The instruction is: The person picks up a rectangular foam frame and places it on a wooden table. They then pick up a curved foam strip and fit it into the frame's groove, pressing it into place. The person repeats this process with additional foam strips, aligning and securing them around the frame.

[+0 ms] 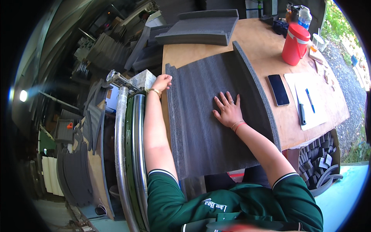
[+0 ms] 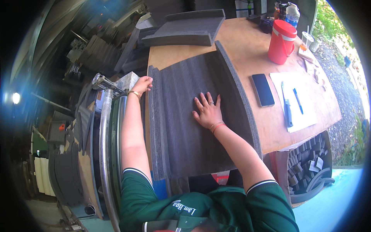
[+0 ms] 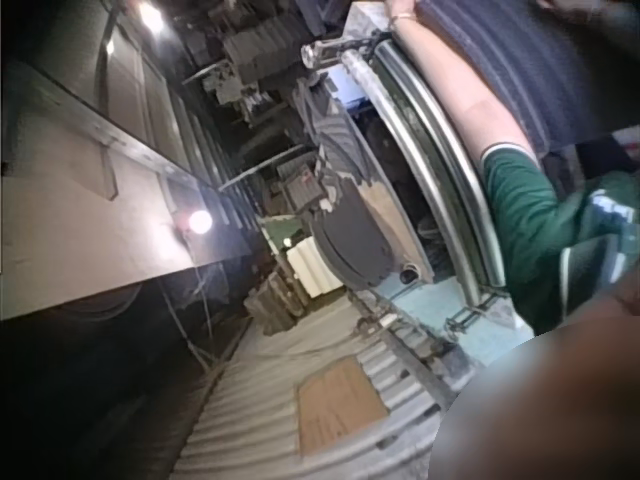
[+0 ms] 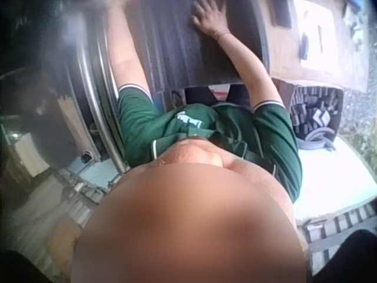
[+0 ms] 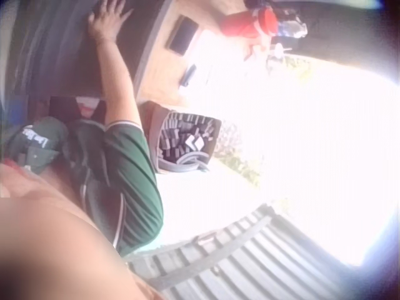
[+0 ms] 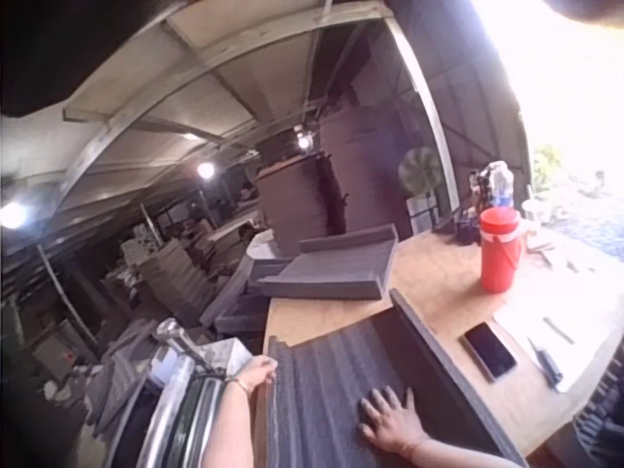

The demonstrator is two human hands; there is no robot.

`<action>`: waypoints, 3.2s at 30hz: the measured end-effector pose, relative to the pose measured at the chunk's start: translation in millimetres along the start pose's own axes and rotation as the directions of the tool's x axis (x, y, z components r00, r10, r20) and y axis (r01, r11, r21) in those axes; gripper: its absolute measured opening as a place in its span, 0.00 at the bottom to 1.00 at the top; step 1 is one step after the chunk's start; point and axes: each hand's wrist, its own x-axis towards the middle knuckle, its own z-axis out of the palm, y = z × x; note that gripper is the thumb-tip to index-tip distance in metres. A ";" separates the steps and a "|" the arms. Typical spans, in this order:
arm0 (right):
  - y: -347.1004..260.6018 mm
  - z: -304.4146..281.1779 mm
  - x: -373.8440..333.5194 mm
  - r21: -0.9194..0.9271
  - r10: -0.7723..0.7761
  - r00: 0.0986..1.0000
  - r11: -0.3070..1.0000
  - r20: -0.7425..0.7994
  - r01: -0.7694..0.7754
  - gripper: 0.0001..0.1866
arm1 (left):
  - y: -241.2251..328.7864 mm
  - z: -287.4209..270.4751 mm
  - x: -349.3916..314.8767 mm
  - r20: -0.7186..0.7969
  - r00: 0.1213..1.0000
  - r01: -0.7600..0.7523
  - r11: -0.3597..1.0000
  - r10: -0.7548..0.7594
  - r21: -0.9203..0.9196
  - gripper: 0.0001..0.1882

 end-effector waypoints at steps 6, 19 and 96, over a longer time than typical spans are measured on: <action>-0.4 1.0 2.0 -0.040 0.007 1.000 0.999 0.015 -0.007 0.34 | -5.9 -20.0 -54.9 0.028 0.999 0.032 0.999 -0.031 -0.023 0.10; -2.4 -1.7 0.9 -0.041 0.009 1.000 0.999 0.002 -0.009 0.33 | -9.1 16.1 -49.4 -0.125 0.991 0.015 0.868 0.055 0.496 0.13; -1.7 0.9 4.6 -0.027 0.007 1.000 1.000 -0.029 -0.008 0.34 | 5.9 19.2 -174.7 -0.059 0.997 0.039 0.991 -0.047 -0.124 0.08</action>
